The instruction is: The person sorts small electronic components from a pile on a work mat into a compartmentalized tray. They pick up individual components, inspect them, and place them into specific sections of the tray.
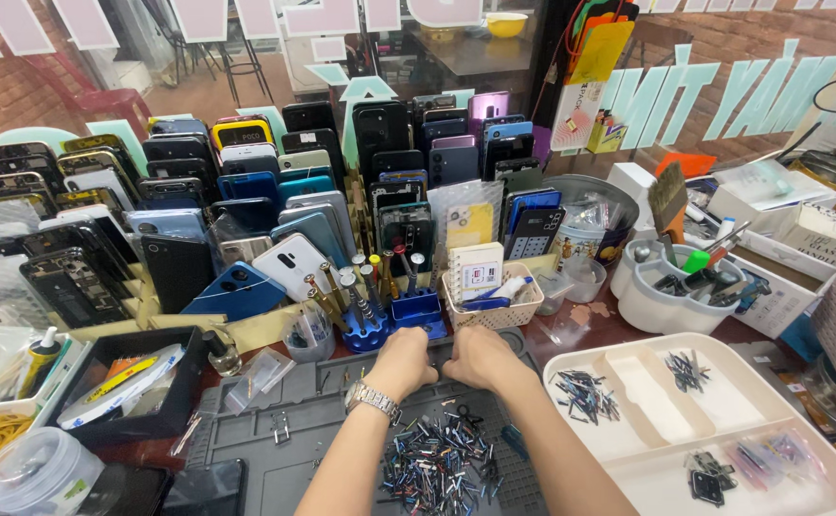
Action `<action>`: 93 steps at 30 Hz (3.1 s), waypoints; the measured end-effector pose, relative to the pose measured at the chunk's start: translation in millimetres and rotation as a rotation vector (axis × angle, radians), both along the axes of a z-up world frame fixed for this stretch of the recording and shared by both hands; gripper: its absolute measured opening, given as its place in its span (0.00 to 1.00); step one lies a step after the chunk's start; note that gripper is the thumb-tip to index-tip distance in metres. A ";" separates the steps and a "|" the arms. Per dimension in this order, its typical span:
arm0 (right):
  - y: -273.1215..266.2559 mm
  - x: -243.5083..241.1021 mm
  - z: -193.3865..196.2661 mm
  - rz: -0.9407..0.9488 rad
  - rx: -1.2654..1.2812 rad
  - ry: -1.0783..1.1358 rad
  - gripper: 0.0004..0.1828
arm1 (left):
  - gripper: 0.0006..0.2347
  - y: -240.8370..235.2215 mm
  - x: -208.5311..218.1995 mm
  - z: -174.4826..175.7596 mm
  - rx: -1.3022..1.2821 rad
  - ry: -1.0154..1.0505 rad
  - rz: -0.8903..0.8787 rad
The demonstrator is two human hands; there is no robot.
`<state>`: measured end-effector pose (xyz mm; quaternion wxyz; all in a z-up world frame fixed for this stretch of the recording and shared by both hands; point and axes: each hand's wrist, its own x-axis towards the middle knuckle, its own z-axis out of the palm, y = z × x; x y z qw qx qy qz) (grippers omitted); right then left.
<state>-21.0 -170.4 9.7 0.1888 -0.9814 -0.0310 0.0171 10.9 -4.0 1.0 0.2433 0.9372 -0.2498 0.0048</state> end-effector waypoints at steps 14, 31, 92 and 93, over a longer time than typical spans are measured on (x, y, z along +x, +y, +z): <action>-13.9 -4.7 -19.0 0.027 1.126 -0.041 0.10 | 0.08 4.5 -3.5 -33.6 -1.062 0.697 0.083; 3.9 -20.9 -24.3 -0.139 1.429 -0.069 0.11 | 0.10 4.4 -22.6 -26.1 -1.452 0.838 0.027; -1.4 -26.0 -28.4 -0.223 1.752 0.025 0.08 | 0.10 9.1 -10.4 -33.7 -1.526 0.948 0.015; 1.0 -29.3 -25.1 -0.201 1.736 0.023 0.08 | 0.10 8.9 -11.5 -32.0 -1.522 0.950 0.025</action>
